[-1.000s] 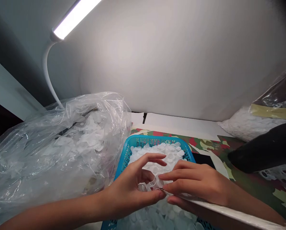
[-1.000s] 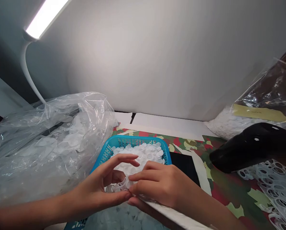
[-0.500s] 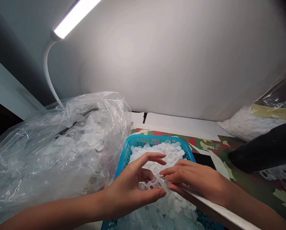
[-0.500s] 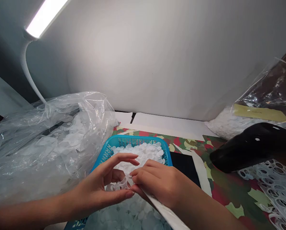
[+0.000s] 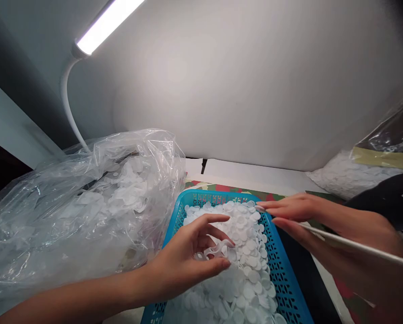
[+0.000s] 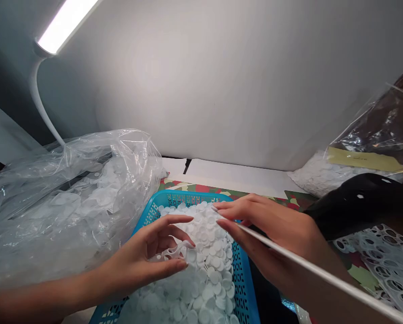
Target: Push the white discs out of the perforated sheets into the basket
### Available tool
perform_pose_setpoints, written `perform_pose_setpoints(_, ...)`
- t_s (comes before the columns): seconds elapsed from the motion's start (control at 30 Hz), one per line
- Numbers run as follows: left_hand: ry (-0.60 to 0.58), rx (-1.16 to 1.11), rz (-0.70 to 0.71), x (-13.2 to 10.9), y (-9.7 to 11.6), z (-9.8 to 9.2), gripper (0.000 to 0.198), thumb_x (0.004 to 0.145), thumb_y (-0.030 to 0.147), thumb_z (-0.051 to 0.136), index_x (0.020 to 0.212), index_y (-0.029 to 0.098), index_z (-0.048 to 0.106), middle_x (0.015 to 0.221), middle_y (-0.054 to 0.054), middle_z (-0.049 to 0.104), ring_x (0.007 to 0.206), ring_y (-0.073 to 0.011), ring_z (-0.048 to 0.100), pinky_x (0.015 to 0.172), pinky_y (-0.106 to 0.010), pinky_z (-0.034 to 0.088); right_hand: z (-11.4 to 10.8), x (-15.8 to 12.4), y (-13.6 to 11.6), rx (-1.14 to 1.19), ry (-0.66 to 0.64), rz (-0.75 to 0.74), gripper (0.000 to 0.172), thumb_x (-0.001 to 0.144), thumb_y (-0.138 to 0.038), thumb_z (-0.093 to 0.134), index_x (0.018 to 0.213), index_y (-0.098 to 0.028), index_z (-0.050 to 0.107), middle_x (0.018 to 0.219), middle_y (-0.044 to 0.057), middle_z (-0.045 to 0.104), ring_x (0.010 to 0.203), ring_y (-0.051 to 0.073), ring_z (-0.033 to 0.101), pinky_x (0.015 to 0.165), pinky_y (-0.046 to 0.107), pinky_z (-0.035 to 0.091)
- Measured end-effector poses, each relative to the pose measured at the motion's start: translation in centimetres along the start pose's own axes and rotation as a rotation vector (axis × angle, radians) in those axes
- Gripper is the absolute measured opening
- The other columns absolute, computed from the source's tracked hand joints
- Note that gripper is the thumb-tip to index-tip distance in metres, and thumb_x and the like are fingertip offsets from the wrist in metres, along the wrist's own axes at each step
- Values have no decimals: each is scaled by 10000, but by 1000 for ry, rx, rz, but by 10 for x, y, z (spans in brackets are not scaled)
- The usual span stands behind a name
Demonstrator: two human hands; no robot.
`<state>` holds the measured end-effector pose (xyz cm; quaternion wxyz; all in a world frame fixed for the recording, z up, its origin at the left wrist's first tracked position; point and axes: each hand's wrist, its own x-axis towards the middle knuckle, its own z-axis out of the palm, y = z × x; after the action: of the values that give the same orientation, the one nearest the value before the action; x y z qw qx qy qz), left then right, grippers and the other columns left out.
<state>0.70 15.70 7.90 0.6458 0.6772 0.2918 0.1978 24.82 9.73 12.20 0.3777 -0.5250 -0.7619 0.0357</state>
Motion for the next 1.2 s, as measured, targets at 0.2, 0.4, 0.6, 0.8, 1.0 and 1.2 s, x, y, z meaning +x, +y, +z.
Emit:
perform_pose_setpoints(0.2, 27, -83, -3, 2, 4, 2, 425, 832, 242, 650, 1210, 219, 458, 1075, -53, 594, 842, -124, 550, 807, -311, 454, 6, -1, 2, 41, -208, -13, 107, 883, -282, 575, 851, -252, 673, 1085, 28, 670, 1014, 196, 645, 821, 315, 542)
perform_pose_setpoints(0.4, 76, -110, 1, 2, 7, 1, 345, 855, 297, 638, 1148, 204, 482, 977, -44, 606, 872, -143, 577, 771, -297, 453, 16, -3, -1, 377, -471, 251, 177, 857, -382, 617, 751, -252, 674, 1023, 15, 696, 1166, 238, 567, 910, 373, 525)
perform_pose_setpoints(0.6, 72, -152, 12, 2, 8, 0, 283, 867, 317, 627, 1088, 200, 493, 1040, -35, 585, 868, -123, 571, 778, -284, 453, 29, 1, -2, 723, -558, 398, 177, 882, -351, 591, 869, -207, 693, 1019, 55, 700, 975, 198, 666, 794, 282, 571)
perform_pose_setpoints(0.8, 2, -138, 12, 0, 7, 1, 299, 892, 322, 587, 1164, 242, 490, 1119, -29, 541, 765, -85, 557, 725, -263, 460, 27, 6, -9, 690, -479, 412, 205, 889, -342, 574, 817, -187, 687, 903, 41, 711, 855, 166, 675, 730, 252, 569)
perform_pose_setpoints(1.0, 12, -34, 64, 1, 6, 0, 164, 889, 287, 594, 1035, 236, 648, 933, -11, 634, 783, -98, 539, 648, -199, 423, 26, 7, -6, 764, -479, 514, 179, 868, -349, 604, 807, -205, 691, 932, 23, 690, 831, 137, 651, 726, 226, 548)
perform_pose_setpoints(1.2, 48, 14, 111, 2, 11, -2, 163, 888, 245, 591, 1002, 227, 706, 969, -18, 695, 879, -122, 611, 767, -213, 463, 24, 8, -1, 837, -494, 578, 145, 850, -333, 636, 777, -221, 692, 958, 7, 650, 848, 127, 617, 739, 213, 510)
